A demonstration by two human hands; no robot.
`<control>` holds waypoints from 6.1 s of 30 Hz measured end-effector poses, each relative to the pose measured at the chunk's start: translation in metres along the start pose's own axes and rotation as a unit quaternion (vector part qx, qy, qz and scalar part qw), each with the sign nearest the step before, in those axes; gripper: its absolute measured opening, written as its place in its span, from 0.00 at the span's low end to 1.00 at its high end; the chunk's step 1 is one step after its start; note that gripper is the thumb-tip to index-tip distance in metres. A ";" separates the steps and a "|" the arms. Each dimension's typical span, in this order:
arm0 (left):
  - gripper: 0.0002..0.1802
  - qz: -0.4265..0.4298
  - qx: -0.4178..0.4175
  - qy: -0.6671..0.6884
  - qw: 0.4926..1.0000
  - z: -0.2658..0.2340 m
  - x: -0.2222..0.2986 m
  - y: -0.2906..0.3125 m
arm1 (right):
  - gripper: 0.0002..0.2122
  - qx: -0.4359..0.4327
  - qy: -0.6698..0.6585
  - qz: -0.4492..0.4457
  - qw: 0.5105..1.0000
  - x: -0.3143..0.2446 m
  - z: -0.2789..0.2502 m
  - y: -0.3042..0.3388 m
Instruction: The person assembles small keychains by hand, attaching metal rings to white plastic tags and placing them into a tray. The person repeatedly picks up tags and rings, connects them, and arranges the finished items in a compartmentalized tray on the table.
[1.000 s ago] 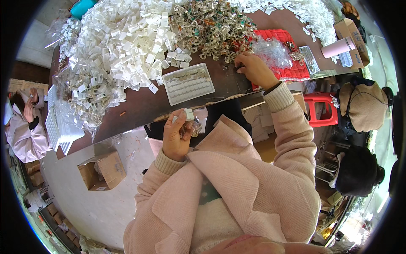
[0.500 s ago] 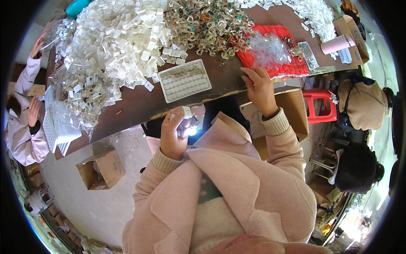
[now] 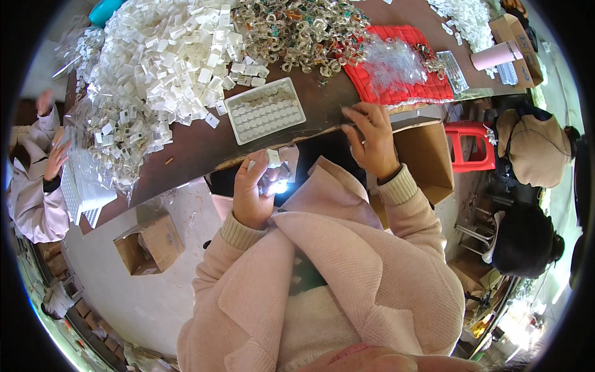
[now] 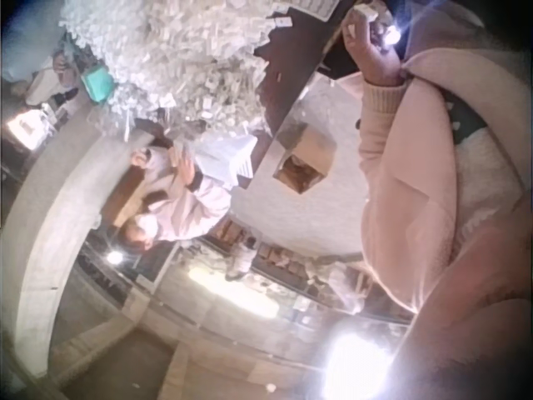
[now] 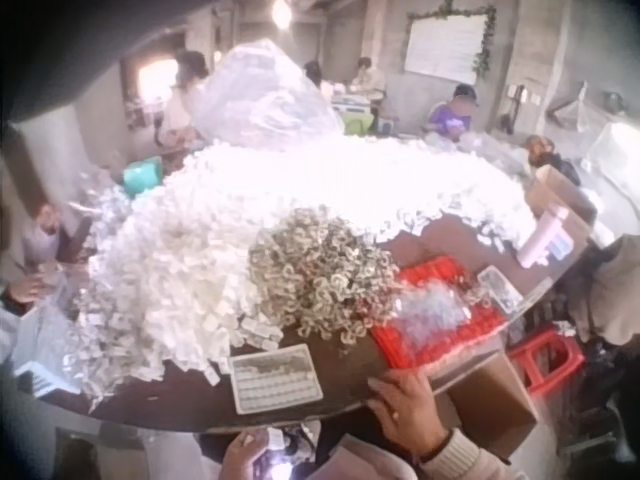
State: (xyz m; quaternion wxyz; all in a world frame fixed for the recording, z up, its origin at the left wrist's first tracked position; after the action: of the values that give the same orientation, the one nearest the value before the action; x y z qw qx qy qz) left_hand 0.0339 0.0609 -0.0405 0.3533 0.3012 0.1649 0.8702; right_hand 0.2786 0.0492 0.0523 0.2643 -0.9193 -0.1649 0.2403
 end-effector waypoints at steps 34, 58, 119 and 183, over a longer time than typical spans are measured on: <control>0.11 -0.009 0.016 -0.015 1.000 0.003 0.001 0.000 | 0.05 0.118 -0.029 0.218 0.968 0.094 -0.029 0.018; 0.13 0.012 0.017 -0.018 1.000 -0.002 0.003 0.002 | 0.04 0.101 -0.073 0.276 0.953 0.094 -0.030 0.013; 0.16 0.017 0.020 -0.018 0.999 -0.007 0.003 0.016 | 0.07 0.098 -0.040 0.243 0.964 0.105 -0.041 0.004; 0.12 0.155 -0.012 0.102 0.983 -0.024 0.075 0.041 | 0.07 -0.100 -0.177 -0.073 0.976 -0.122 0.109 -0.130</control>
State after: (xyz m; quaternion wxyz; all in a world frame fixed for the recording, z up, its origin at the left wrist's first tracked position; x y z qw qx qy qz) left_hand -0.0449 0.0843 -0.0078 0.1992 0.2287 0.1408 0.9424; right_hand 0.0967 0.1456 0.0880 0.1546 -0.8694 -0.2990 0.3617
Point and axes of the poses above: each hand's wrist, its own y-axis away from the middle knuckle, its own z-axis out of the palm, x = y × z, the point moved 8 cm from there along -y, towards the middle knuckle, and after that the axes turned 11 degrees about -z, right-handed, at the moved point
